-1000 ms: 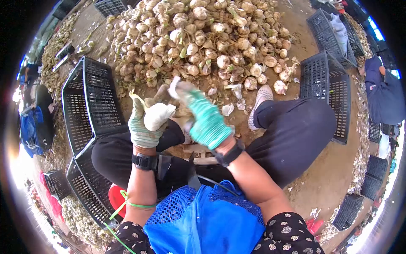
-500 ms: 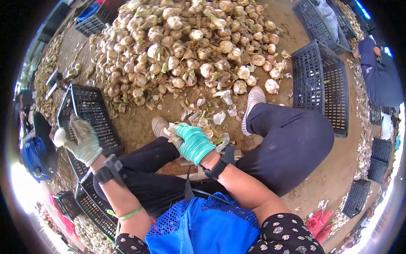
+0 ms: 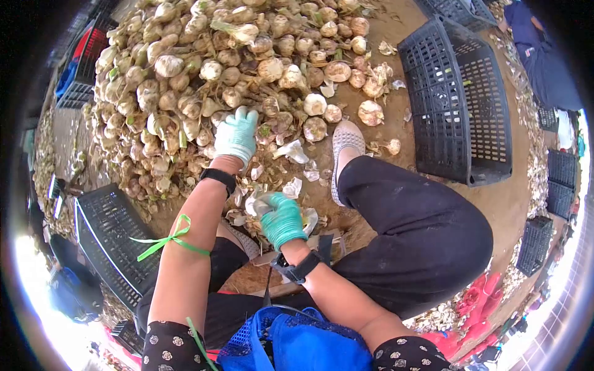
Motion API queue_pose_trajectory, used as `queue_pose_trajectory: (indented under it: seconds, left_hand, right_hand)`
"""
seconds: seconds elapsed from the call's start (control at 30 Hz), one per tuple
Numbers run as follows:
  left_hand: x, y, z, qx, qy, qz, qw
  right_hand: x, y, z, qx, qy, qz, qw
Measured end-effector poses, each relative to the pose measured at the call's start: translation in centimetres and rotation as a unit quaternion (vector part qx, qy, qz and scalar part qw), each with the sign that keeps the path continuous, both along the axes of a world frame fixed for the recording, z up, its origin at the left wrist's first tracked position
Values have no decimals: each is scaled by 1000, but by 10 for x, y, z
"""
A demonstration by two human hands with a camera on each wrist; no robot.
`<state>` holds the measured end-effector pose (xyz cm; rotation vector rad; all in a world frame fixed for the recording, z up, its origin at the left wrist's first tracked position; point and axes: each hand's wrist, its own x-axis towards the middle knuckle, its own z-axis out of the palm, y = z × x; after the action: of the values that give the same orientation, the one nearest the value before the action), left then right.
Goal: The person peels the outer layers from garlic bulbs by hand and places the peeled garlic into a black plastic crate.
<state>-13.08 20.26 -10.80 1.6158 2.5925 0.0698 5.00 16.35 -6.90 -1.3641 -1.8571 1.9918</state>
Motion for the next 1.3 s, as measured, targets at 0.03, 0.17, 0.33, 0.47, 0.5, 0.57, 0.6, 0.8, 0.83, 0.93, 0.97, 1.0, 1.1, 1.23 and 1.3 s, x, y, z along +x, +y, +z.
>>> queue_pose_trajectory:
  seconds: [0.03, 0.17, 0.33, 0.47, 0.5, 0.57, 0.6, 0.8, 0.83, 0.93, 0.97, 1.0, 1.1, 1.23, 1.3]
  left_hand:
    - [1, -2, -3, -8, -4, 12, 1000]
    - [11, -34, 10, 6, -80, 146, 986]
    - [37, -68, 16, -19, -141, 154, 978]
    - [38, -51, -6, 28, -111, 169, 979]
    - [38, -40, 2, 28, -112, 135, 984]
    - [39, -18, -5, 30, -146, 147, 978]
    - [38, -9, -12, 34, -172, 165, 971]
    - [21, -3, -5, 98, -472, 280, 830]
    - [21, -13, 5, 93, -534, 264, 798]
    - [31, -44, 50, 84, -629, 211, 743]
    - [38, -53, 60, 87, -656, 232, 713]
    - [44, -60, 77, 92, -682, 251, 681]
    - [56, -84, 115, 113, -693, 283, 653]
    - [92, -133, 115, 185, -598, 195, 755]
    - [110, -145, 113, 221, -343, 122, 905]
  right_hand:
    - [-1, 0, -3, -76, 20, -93, 993]
    - [-5, 16, 13, -178, 61, -235, 953]
    - [9, 3, -10, -158, 44, -236, 958]
    - [9, 13, 8, -238, 54, -266, 933]
    - [7, 15, 5, -247, 66, -291, 922]
    - [6, 21, -2, -247, 57, -279, 926]
    - [6, 24, -6, -248, 54, -260, 932]
    - [-2, 39, -1, -237, 25, -277, 931]
    - [-3, 41, -2, -103, 50, -245, 963]
    - [-1, 41, 6, 359, -18, -18, 933]
    - [-4, 40, 16, 320, -38, 46, 945]
    - [-6, 36, 24, 282, -57, 111, 951]
    - [0, 22, 39, 152, 22, 97, 983]
    - [1, 15, 54, 131, 5, 120, 984]
    - [-1, 3, 58, 93, 13, 119, 989]
